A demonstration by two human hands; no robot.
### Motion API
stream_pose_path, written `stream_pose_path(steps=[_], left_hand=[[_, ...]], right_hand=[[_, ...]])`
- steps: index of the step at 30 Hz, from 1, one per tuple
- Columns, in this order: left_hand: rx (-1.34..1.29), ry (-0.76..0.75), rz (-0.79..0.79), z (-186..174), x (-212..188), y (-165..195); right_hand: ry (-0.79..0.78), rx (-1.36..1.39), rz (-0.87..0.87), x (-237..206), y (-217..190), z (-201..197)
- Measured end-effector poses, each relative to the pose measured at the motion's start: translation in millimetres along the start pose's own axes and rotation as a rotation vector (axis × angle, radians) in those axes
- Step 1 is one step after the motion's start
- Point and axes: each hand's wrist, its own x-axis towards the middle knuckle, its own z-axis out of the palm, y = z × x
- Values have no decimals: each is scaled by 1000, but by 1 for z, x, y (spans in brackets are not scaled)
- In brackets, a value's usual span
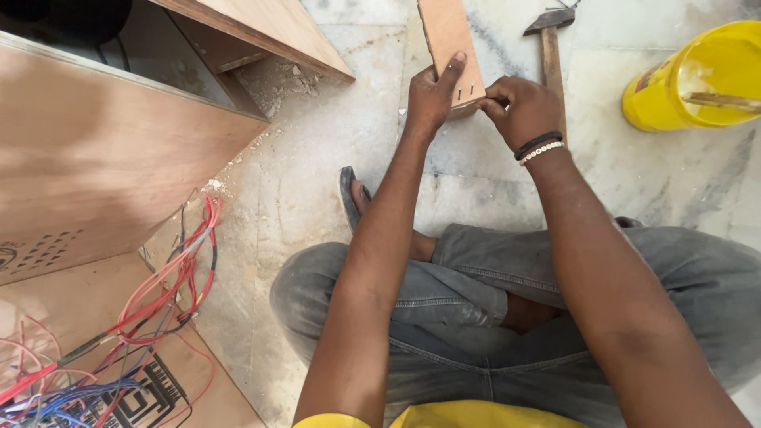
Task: The person assembles wooden pieces by applying adhesive with a brush from a bucket and using a hammer to join parts together.
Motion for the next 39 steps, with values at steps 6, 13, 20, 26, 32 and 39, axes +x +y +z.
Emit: stream_pose_path(steps=[6, 13, 20, 26, 32, 39], left_hand=[[42, 18, 13, -3, 2, 2], [73, 29, 45, -4, 0, 10], [117, 36, 54, -9, 2, 11], [165, 42, 87, -16, 6, 16], [203, 58, 45, -16, -3, 31], [179, 44, 81, -13, -4, 29]], right_hand=[[217, -378, 1, -6, 42, 3], [-171, -273, 785, -17, 77, -4], [35, 580, 884, 7, 57, -12], [-178, 573, 479, 14, -27, -87], [-494, 158, 514, -40, -95, -152], [-467, 573, 554, -95, -103, -148]])
